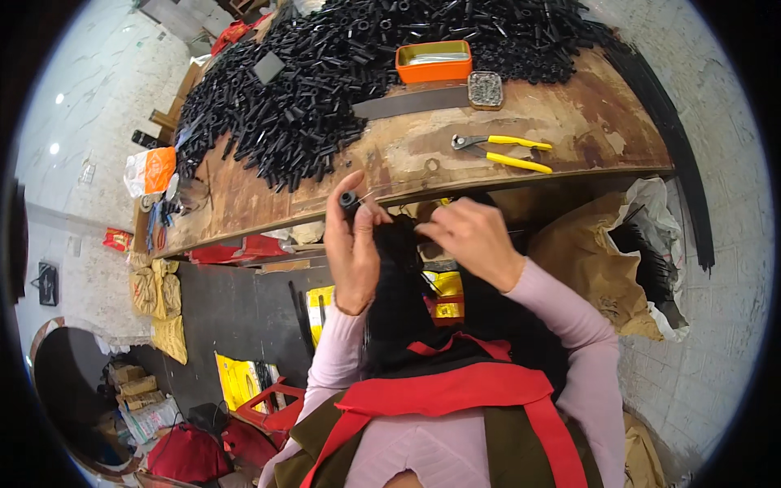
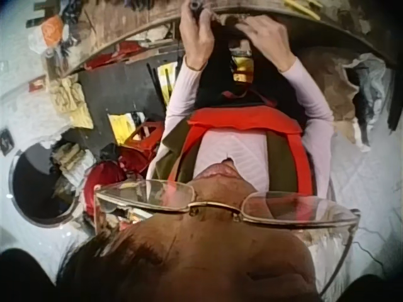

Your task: The recorder aligns multiple long black plastic strips and uses a pair of snips to trim or cut them at a manufacturing workbench.

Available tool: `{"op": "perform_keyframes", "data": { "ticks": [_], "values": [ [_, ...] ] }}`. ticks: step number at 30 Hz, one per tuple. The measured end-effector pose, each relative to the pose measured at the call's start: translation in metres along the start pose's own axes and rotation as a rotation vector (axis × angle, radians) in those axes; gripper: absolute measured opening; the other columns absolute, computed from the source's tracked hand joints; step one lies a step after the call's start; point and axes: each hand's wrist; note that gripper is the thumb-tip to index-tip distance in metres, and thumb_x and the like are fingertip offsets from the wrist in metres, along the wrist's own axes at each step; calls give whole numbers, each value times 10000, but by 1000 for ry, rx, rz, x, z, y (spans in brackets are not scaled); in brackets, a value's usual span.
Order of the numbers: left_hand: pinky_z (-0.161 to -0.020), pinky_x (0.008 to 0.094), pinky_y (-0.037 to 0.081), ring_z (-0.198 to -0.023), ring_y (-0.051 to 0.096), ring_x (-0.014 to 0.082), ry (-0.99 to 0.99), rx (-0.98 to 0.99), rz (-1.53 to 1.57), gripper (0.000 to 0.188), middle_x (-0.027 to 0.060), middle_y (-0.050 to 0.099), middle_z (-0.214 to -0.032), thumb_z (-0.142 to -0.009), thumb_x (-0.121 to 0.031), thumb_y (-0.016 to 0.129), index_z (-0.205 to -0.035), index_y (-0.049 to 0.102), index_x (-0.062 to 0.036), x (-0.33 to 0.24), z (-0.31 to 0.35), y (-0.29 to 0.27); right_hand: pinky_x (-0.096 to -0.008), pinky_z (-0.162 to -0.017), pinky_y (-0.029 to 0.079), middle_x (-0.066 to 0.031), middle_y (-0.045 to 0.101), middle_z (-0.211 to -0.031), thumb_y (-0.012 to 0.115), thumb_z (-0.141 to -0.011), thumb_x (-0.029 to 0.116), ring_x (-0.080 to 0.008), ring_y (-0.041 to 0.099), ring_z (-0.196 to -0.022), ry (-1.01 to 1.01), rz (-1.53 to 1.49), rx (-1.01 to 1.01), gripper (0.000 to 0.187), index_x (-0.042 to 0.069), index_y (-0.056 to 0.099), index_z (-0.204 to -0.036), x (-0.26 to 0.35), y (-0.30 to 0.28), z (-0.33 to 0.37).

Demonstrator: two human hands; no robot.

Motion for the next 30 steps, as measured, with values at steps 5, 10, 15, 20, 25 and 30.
{"op": "perform_keyframes", "data": {
  "ticks": [5, 10, 15, 20, 25, 30],
  "values": [
    [-771, 274, 465, -814, 554, 143, -99, 280, 209, 299, 78, 583, -901, -998, -176, 556, -1212, 499, 25, 18, -16, -13, -404, -840, 447, -138, 555, -1033, 724, -811, 207, -317, 524, -981, 132, 369, 31, 303, 46, 616, -1044, -79, -52, -14],
    [-649, 288, 405, -675, 476, 138, -266, 415, 532, 281, 32, 486, -743, -971, -275, 616, -988, 476, -33, 26, -18, -6, -404, -868, 437, -142, 533, -1050, 737, -799, 208, -337, 516, -1016, 156, 198, 132, 424, 11, 549, -1124, -139, -53, -13],
    [-575, 262, 327, -628, 396, 103, -260, 239, 530, 233, 15, 471, -748, -949, -209, 645, -1003, 485, -49, 21, -8, 3, -295, -773, 444, -107, 561, -988, 634, -910, 174, -199, 560, -902, 487, -437, -11, 279, -3, 538, -1103, -99, -57, -11],
    [-672, 192, 381, -727, 444, 45, -312, 234, 414, 264, -33, 500, -872, -929, -91, 650, -1168, 555, -38, 9, 4, -5, -235, -725, 431, -69, 588, -876, 520, -995, 177, -96, 554, -821, 872, -851, 523, 247, -1, 554, -1162, -23, -83, -15],
    [-701, 203, 391, -804, 455, 54, -122, 357, 389, 395, -15, 497, -948, -954, -124, 600, -1329, 523, -26, -7, 24, -6, -413, -864, 441, -147, 557, -1076, 629, -858, 25, -298, 548, -956, 170, -66, 262, 491, 39, 517, -1335, 26, -82, 0],
    [-724, 203, 384, -828, 464, 69, -76, 429, 237, 418, 10, 533, -1006, -985, -255, 577, -1321, 511, -15, -26, 40, -11, -416, -884, 427, -153, 518, -1137, 662, -780, -43, -332, 520, -990, 3, 122, 135, 614, 52, 504, -1365, 45, -78, 4]
  ]
}}
Point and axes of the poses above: each hand's wrist, its own z-axis away from the middle knuckle, its own y-axis out of the palm, x = y × z
